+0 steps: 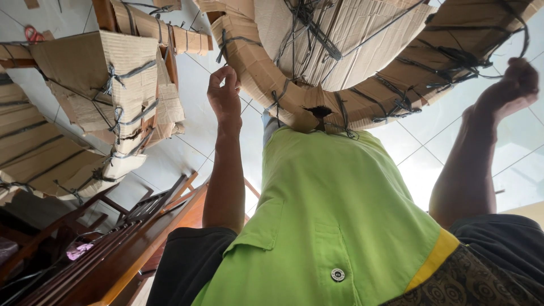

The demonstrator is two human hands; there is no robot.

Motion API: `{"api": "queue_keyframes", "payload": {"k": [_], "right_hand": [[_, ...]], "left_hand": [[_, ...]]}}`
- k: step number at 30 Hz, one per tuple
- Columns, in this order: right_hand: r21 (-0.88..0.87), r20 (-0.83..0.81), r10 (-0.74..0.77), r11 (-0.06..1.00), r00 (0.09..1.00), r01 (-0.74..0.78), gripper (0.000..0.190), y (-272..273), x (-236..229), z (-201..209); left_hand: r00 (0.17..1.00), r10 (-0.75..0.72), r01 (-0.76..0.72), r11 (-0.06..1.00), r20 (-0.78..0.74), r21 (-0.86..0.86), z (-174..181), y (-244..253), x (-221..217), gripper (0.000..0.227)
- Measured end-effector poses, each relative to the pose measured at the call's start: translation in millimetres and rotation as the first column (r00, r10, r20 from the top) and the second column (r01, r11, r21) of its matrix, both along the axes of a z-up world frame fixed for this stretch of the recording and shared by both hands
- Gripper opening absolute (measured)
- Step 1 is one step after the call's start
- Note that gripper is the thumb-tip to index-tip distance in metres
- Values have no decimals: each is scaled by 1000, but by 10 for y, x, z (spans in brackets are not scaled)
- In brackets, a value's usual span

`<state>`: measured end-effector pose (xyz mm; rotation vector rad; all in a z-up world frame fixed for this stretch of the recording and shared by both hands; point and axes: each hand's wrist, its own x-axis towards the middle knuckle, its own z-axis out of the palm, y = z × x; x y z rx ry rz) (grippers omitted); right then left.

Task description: Wrapping a wooden chair with cardboard strips and securing them with string.

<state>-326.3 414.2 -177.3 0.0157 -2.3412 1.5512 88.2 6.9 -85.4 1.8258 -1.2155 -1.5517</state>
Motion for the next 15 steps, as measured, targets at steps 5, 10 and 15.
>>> {"api": "queue_keyframes", "payload": {"k": [5,10,15], "right_hand": [[-89,580,-261,921,771,379,18,-134,587,224],[-94,611,-342,864,714,495,17,-22,678,106],[-79,-120,336,935,934,-347,11,-291,414,329]], "left_hand": [[1000,-5,5,1000,-19,-5,14,-18,-45,18],[1000,-1,1,1000,20,-14,62,-18,-81,23],[959,-128,220,899,253,-379,-99,38,-59,24]]}}
